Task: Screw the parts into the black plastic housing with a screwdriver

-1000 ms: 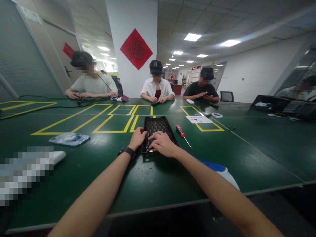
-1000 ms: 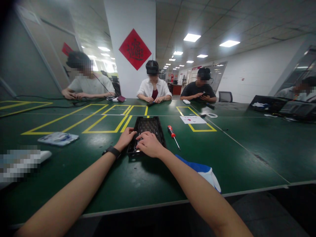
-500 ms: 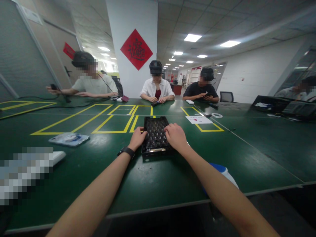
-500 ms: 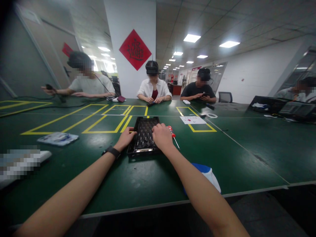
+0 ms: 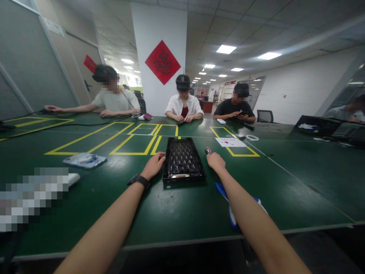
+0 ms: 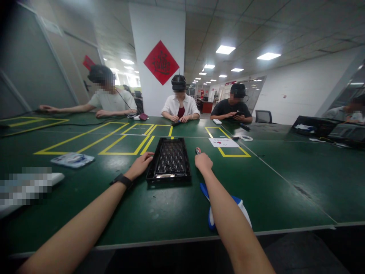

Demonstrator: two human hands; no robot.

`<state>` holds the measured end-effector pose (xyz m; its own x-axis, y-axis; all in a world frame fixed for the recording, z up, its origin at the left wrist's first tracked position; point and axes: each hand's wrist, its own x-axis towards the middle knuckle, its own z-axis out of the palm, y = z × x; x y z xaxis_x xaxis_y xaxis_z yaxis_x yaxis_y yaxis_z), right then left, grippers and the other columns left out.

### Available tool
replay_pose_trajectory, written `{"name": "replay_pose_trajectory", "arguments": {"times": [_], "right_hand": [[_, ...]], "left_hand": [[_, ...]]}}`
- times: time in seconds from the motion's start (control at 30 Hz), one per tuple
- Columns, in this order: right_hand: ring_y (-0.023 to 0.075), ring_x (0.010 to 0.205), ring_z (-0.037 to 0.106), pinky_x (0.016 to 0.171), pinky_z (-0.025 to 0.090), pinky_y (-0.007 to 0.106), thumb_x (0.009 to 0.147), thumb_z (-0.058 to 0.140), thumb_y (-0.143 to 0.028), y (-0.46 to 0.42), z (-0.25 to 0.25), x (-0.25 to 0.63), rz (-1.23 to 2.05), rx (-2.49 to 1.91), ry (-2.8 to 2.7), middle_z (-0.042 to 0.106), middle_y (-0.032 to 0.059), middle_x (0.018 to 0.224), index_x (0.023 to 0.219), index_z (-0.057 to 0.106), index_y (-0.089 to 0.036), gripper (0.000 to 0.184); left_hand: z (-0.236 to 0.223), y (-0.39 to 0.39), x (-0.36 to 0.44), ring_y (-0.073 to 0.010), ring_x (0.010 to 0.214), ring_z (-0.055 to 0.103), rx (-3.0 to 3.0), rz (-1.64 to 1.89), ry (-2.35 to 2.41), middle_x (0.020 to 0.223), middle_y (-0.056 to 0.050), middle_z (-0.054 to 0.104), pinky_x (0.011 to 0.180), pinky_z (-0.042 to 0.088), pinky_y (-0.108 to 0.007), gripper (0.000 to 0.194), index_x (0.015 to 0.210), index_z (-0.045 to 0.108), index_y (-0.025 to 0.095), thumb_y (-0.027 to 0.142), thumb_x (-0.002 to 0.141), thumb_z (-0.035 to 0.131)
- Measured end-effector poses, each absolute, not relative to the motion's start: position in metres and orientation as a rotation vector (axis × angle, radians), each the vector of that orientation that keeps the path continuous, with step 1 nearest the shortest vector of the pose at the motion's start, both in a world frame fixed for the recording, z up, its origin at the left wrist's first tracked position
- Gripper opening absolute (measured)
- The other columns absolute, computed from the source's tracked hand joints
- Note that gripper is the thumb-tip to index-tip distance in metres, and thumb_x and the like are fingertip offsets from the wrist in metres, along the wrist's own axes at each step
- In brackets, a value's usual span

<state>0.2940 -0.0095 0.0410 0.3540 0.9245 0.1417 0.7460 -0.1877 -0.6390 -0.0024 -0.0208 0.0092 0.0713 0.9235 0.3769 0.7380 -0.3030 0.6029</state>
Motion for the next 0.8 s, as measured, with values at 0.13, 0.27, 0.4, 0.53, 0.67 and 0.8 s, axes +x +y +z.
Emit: {"name": "replay_pose_trajectory", "arguments": {"times": [0.13, 0.27, 0.4, 0.53, 0.67, 0.8], "right_hand": [[0.0157, 0.064, 0.060, 0.056, 0.045, 0.026, 0.091, 0.022, -0.040, -0.014, 0.058, 0.286, 0.450, -1.756, -1.330, 0.063, 0.0086, 0.074, 0.085, 0.050, -0.016, 0.037], [0.0076, 0.040, 0.045, 0.040, 0.036, 0.019, 0.092, 0.020, -0.040, -0.030, 0.072, 0.256, 1.062, -0.927, -0.868, 0.059, -0.0004, 0.062, 0.085, 0.040, -0.020, 0.029], [0.0090, 0.048, 0.056, 0.045, 0.041, 0.018, 0.089, 0.036, -0.030, -0.045, 0.067, 0.226, 1.439, -0.627, -0.767, 0.065, 0.0025, 0.067, 0.086, 0.039, -0.020, 0.011], [0.0111, 0.053, 0.061, 0.047, 0.043, 0.018, 0.083, 0.051, -0.034, -0.051, 0.054, 0.212, 1.376, -0.612, -1.007, 0.067, 0.0015, 0.070, 0.095, 0.039, -0.021, 0.021], [0.0105, 0.054, 0.062, 0.050, 0.045, 0.020, 0.081, 0.054, -0.039, -0.054, 0.051, 0.209, 1.296, -0.569, -1.120, 0.066, 0.0003, 0.071, 0.097, 0.040, -0.021, 0.027], [0.0094, 0.049, 0.059, 0.050, 0.046, 0.021, 0.080, 0.054, -0.041, -0.058, 0.053, 0.209, 1.233, -0.547, -1.187, 0.065, -0.0012, 0.069, 0.097, 0.043, -0.022, 0.028]], "left_hand": [[-0.001, -0.016, 0.003, -0.0224, 0.105, 0.056, 2.068, 1.087, 1.645, 0.116, -0.009, 0.061, 0.092, 0.042, -0.035, 0.045, 0.122, 0.050, 0.016, 0.036, 0.081, 0.047], [-0.005, -0.012, 0.012, -0.0241, 0.116, 0.049, 2.077, 1.085, 1.667, 0.127, -0.010, 0.054, 0.099, 0.036, -0.038, 0.045, 0.125, 0.050, 0.017, 0.033, 0.084, 0.043], [-0.002, -0.018, 0.014, -0.0228, 0.111, 0.052, 2.087, 1.207, 1.608, 0.120, -0.011, 0.057, 0.097, 0.038, -0.038, 0.043, 0.120, 0.054, 0.016, 0.036, 0.083, 0.045], [0.016, -0.037, 0.020, -0.0195, 0.098, 0.056, 2.166, 1.382, 1.352, 0.098, -0.006, 0.064, 0.092, 0.041, -0.035, 0.029, 0.094, 0.066, 0.019, 0.040, 0.082, 0.050], [0.032, -0.058, 0.032, -0.0162, 0.078, 0.059, 2.058, 1.338, 1.183, 0.082, -0.004, 0.067, 0.077, 0.045, -0.029, 0.030, 0.082, 0.067, 0.017, 0.043, 0.081, 0.052], [0.035, -0.065, 0.041, -0.0135, 0.064, 0.056, 2.038, 1.263, 1.142, 0.071, -0.002, 0.066, 0.063, 0.045, -0.025, 0.031, 0.080, 0.067, 0.015, 0.044, 0.069, 0.066]]}}
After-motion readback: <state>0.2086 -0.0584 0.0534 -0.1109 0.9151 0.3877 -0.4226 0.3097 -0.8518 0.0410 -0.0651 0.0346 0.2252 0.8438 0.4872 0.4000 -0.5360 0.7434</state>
